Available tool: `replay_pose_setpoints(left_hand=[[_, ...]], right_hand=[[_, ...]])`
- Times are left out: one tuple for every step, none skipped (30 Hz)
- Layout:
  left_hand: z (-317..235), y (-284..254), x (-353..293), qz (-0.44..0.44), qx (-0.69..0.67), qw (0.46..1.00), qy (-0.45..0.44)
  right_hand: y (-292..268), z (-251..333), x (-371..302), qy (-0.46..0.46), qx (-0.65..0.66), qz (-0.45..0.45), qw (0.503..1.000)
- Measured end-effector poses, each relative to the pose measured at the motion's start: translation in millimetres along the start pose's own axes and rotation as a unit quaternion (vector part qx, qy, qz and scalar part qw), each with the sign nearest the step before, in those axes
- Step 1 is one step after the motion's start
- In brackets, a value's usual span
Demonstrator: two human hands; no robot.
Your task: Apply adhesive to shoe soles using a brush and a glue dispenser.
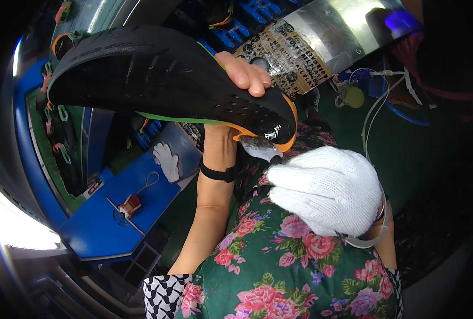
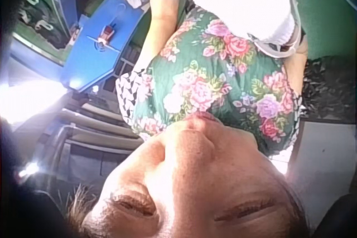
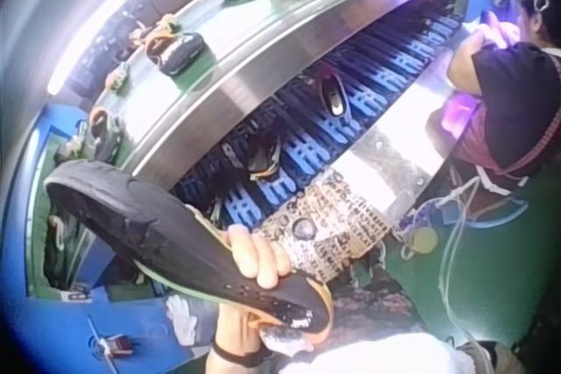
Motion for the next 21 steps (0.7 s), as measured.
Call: replay_pose_setpoints(left_hand=[[0, -3, -1, 0.000, 0.001, 1.000, 0.001], [0, -7, -3, 0.000, 0.024, 1.000, 0.001], [0, -7, -3, 0.000, 0.049, 0.999, 0.003], [1, -7, -3, 0.000, 0.049, 0.999, 0.003], [1, -7, -4, -0.004, 0.043, 0.999, 0.015], [1, -7, -3, -0.008, 0.036, 0.999, 0.026], [2, -7, -2, -0.007, 0.033, 0.999, 0.026], [3, -7, -1, -0.006, 0.037, 0.999, 0.020], [2, -8, -2, -0.007, 0.047, 0.999, 0.018], [0, -9, -3, -0.009, 0.051, 0.998, 0.020], [-1, -10, -4, -0.005, 0.054, 0.998, 0.011], [-1, -10, -5, -0.002, 0.057, 0.998, 0.003], [0, -10, -4, -0.002, 0.055, 0.998, 0.003], [0, -11, -5, -0.006, 0.054, 0.999, 0.006], [-1, -12, -5, -0.009, 0.054, 0.998, 0.009], [2, -10, 0, -0.006, 0.045, 0.999, 0.006], [4, -8, 5, -0.001, 0.046, 0.999, 0.005], [3, -8, 5, 0.000, 0.057, 0.998, 0.007], [3, -10, 5, 0.000, 0.059, 0.998, 0.007], [4, -13, 5, 0.003, 0.072, 0.997, -0.003], [5, -15, 5, 0.006, 0.084, 0.996, -0.013]], right_hand=[[4, 5, -1, -0.037, 0.000, 0.032, 0.999], [4, 6, -1, -0.037, 0.001, 0.032, 0.999], [6, 3, -1, -0.014, 0.015, 0.046, 0.999], [8, 0, -2, 0.009, 0.029, 0.059, 0.998], [9, 0, -3, 0.010, 0.028, 0.059, 0.998], [9, 2, -4, -0.001, 0.026, 0.053, 0.998], [8, 4, -5, -0.010, 0.023, 0.046, 0.999], [6, 5, -5, -0.007, 0.021, 0.046, 0.999], [3, 2, -5, 0.002, 0.016, 0.036, 0.999], [1, -1, -5, 0.012, 0.012, 0.026, 1.000], [-7, -7, 1, 0.048, 0.011, -0.047, 0.998], [-6, -10, 0, 0.044, 0.015, -0.047, 0.998], [-5, -12, 0, 0.042, 0.005, -0.030, 0.999], [-3, -13, 0, 0.039, -0.004, -0.013, 0.999], [-2, -13, 0, 0.038, -0.002, -0.012, 0.999], [-6, -11, 1, 0.042, -0.007, -0.027, 0.999], [-12, -10, 2, 0.045, -0.012, -0.043, 0.998], [-12, -12, 0, 0.044, -0.011, -0.043, 0.998], [-9, -12, -1, 0.022, -0.007, -0.024, 0.999], [-6, -11, -2, 0.000, -0.003, -0.004, 1.000], [-4, -11, -2, -0.001, -0.002, -0.005, 1.000]])
Point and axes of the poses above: each hand's wrist, its own x-axis towards the middle knuckle, its own y-axis out of the palm, z = x × y, the point moved 9 cm from there along x, towards the middle knuckle, and after that the axes turned 11 degrees about -y, right-handed, at the moved point
